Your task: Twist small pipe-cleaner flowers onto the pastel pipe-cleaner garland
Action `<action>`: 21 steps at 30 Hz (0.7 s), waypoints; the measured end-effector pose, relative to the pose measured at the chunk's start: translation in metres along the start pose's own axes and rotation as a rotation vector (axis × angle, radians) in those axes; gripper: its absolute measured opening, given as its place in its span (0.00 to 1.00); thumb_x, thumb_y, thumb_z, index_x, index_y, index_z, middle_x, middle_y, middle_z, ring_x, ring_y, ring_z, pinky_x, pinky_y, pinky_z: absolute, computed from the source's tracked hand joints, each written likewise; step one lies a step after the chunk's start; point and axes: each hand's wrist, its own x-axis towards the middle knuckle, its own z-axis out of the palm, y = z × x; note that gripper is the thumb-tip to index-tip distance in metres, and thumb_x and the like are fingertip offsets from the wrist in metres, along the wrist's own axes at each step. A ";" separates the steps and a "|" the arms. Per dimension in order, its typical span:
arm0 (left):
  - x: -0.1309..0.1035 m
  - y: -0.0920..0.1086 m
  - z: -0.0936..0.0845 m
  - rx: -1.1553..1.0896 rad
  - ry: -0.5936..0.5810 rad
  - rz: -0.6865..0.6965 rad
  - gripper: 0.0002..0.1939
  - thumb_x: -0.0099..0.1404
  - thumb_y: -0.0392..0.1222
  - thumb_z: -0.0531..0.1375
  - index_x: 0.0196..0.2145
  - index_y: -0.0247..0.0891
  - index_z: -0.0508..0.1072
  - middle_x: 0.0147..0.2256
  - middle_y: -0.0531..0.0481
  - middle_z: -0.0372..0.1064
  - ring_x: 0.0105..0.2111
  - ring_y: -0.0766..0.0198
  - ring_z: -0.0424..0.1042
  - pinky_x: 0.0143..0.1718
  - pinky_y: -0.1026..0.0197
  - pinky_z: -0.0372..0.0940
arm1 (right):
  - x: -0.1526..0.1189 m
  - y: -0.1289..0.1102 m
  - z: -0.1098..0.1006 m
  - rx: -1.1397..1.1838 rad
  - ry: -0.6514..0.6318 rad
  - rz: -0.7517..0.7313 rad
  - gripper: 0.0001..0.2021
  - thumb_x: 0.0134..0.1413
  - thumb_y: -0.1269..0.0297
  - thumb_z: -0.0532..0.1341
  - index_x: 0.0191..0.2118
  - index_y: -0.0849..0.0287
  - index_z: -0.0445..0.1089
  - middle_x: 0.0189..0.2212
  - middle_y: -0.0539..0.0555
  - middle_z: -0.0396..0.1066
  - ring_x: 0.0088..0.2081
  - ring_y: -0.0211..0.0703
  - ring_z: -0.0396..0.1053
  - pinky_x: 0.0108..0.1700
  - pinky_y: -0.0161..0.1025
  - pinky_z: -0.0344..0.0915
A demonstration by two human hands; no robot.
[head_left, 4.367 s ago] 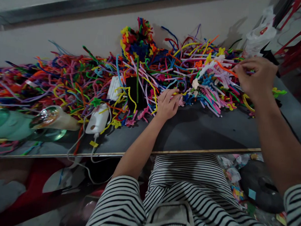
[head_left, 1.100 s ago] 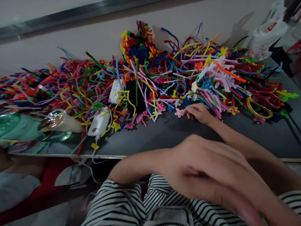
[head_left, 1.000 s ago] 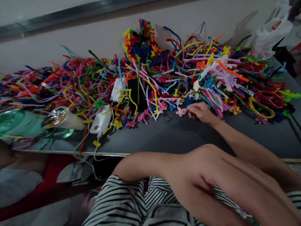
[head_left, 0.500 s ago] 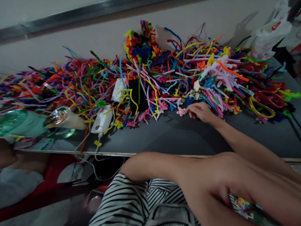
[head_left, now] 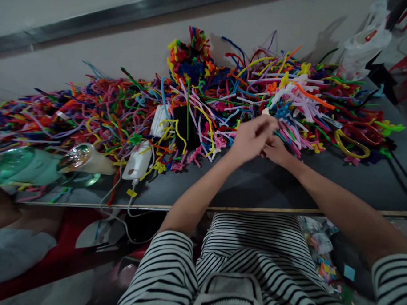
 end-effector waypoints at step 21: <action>-0.007 -0.109 -0.063 0.464 0.027 0.008 0.15 0.64 0.32 0.52 0.35 0.43 0.78 0.40 0.47 0.78 0.42 0.58 0.76 0.49 0.54 0.70 | 0.001 0.004 0.001 -0.206 -0.023 0.013 0.26 0.63 0.40 0.57 0.33 0.58 0.78 0.18 0.50 0.67 0.18 0.32 0.60 0.24 0.36 0.55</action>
